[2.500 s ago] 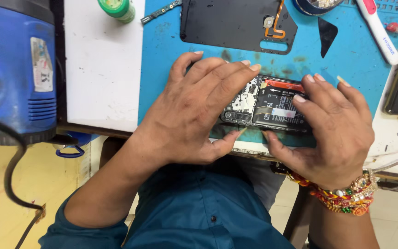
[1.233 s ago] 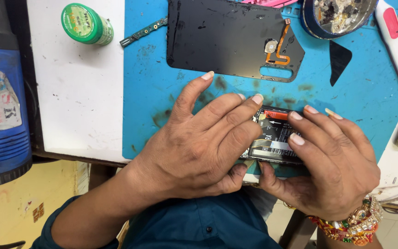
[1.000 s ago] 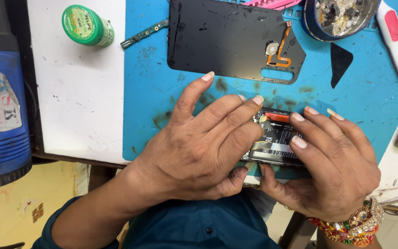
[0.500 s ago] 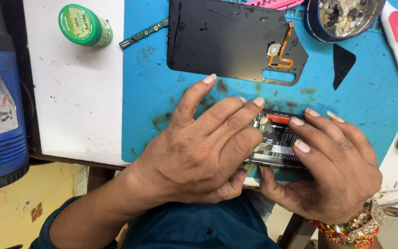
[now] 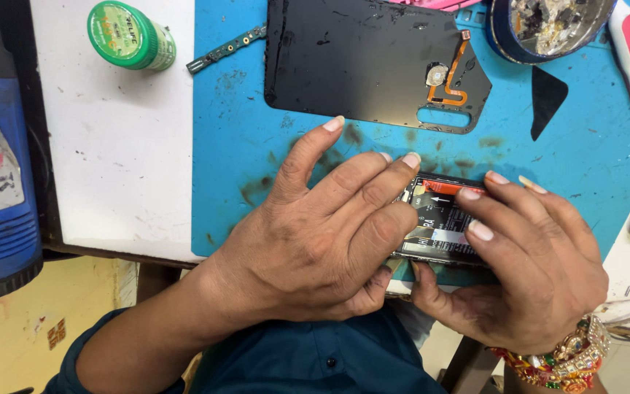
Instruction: The person removes the back panel of a mobile phone, uses a pry tool to detach internal components, and uses a screwdriver to secure parts of the device.
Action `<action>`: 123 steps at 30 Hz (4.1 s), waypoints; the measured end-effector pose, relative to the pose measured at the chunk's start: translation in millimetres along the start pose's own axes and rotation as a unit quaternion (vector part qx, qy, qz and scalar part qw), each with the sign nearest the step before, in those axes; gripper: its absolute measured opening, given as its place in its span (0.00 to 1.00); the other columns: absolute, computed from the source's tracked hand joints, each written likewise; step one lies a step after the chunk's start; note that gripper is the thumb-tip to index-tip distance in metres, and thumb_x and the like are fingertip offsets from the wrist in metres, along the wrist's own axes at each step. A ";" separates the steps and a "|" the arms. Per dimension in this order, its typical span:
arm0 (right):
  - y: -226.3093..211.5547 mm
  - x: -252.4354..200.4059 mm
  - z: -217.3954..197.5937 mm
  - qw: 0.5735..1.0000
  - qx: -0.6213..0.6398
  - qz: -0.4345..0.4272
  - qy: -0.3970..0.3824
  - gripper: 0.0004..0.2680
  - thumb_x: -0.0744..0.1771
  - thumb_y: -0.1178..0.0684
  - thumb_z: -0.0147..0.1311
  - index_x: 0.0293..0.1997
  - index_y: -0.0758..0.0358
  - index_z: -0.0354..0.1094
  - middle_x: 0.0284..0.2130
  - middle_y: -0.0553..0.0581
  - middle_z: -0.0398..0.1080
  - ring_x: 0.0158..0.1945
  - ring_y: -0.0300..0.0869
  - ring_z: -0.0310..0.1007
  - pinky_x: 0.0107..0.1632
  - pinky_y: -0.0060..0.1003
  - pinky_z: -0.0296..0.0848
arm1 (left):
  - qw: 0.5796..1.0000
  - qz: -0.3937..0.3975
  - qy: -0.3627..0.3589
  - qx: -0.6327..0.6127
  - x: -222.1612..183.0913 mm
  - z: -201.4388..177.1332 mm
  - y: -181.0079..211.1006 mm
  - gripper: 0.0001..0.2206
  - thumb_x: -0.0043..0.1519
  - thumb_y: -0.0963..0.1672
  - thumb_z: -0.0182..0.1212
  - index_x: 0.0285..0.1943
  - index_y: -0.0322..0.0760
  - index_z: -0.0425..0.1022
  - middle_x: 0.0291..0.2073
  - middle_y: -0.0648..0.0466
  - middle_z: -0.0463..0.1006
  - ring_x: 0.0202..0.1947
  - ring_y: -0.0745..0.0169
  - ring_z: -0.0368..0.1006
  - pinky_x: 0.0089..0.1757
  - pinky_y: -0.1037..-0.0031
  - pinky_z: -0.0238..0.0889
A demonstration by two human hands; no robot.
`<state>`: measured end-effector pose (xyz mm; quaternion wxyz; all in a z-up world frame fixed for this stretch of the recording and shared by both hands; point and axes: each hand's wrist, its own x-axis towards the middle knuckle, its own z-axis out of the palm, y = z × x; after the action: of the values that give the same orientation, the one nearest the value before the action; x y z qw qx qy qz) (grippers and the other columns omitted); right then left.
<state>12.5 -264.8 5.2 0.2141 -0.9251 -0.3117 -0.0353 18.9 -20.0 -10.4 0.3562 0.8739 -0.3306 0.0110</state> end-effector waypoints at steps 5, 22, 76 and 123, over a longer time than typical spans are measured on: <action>0.4 1.0 1.1 1.000 0.001 -0.002 0.004 0.23 0.60 0.44 0.69 0.50 0.64 0.59 0.45 0.68 0.75 0.53 0.60 0.77 0.55 0.57 0.74 | 1.000 -0.007 -0.007 -0.012 -0.8 1.4 -0.5 0.17 0.60 0.46 0.61 0.55 0.36 0.69 0.62 0.41 0.74 0.63 0.50 0.71 0.72 0.43 0.40; 0.0 0.3 0.8 1.000 0.002 -0.002 0.003 0.24 0.59 0.45 0.69 0.53 0.63 0.57 0.46 0.67 0.75 0.54 0.59 0.77 0.55 0.56 0.74 | 1.000 -0.004 -0.005 -0.013 -1.5 2.1 -0.1 0.17 0.60 0.46 0.61 0.54 0.35 0.69 0.62 0.40 0.74 0.63 0.48 0.71 0.72 0.42 0.41; -28.1 -24.3 -11.6 0.993 -0.013 0.032 0.115 0.20 0.67 0.54 0.66 0.64 0.67 0.64 0.52 0.65 0.72 0.56 0.57 0.73 0.61 0.48 0.70 | 0.992 0.066 0.050 0.094 -28.0 2.9 18.3 0.34 0.52 0.51 0.73 0.66 0.34 0.69 0.64 0.44 0.70 0.66 0.45 0.65 0.71 0.43 0.31; -14.1 -24.1 -0.9 0.993 0.019 0.116 0.032 0.33 0.55 0.33 0.68 0.57 0.69 0.63 0.58 0.71 0.67 0.60 0.64 0.68 0.66 0.61 0.62 | 0.998 -0.047 -0.051 0.011 -11.9 -20.7 11.2 0.31 0.55 0.55 0.69 0.64 0.38 0.72 0.52 0.49 0.69 0.55 0.50 0.64 0.57 0.55 0.53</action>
<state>-15.2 -268.7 6.5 0.2444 -0.9490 -0.1963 -0.0336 7.5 -6.1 8.9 0.3294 0.8916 -0.3071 -0.0467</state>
